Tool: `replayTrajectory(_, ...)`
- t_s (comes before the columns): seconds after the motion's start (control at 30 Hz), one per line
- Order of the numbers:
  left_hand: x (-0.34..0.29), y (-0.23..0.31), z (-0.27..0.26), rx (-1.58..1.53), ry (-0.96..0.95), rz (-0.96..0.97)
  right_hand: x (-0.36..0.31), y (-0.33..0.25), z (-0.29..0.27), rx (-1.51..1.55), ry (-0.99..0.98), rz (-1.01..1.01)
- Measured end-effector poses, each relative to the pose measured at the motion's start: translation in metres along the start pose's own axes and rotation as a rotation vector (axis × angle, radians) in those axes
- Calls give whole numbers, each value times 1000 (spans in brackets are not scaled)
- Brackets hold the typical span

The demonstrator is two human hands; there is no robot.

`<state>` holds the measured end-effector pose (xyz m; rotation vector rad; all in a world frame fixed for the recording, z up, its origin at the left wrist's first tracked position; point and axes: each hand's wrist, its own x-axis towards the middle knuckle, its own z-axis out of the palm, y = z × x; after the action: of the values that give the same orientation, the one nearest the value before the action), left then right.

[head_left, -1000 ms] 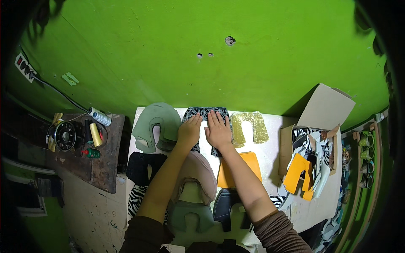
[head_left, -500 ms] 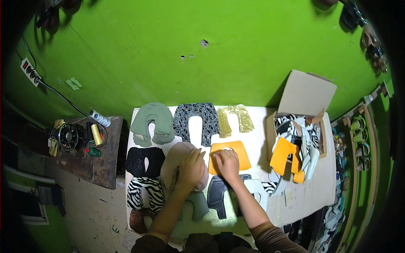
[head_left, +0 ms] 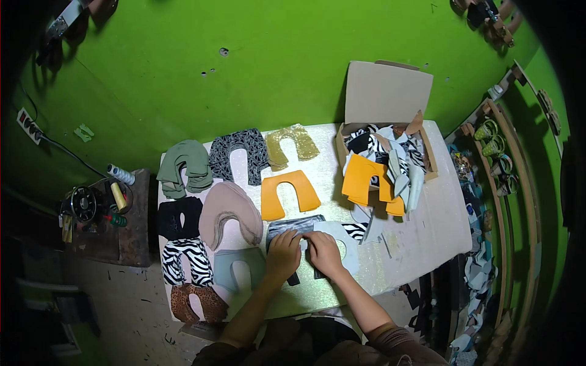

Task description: The person is sorting and organizing various patterned and colored shoe upper components on a workspace.

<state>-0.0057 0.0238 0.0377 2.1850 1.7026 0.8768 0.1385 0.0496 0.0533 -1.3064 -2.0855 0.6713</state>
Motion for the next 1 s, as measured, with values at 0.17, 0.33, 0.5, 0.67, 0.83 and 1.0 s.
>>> replayTrajectory(0.17,5,22,7,-2,16,28,-16,8,-30,2,25,19)
replayTrajectory(0.33,29,59,9,-92,38,-19,-20,31,-62,-73,140,-67)
replayTrajectory(0.5,67,86,23,-65,54,-77,2,51,-104,-333,107,-200)
replayTrajectory(0.67,121,97,48,332,123,118,31,89,-144,-728,89,-178)
replayTrajectory(0.83,146,105,58,408,165,148,33,122,-193,-776,65,-182)
replayTrajectory(1.0,139,133,50,341,296,116,23,127,-233,-592,91,-202)
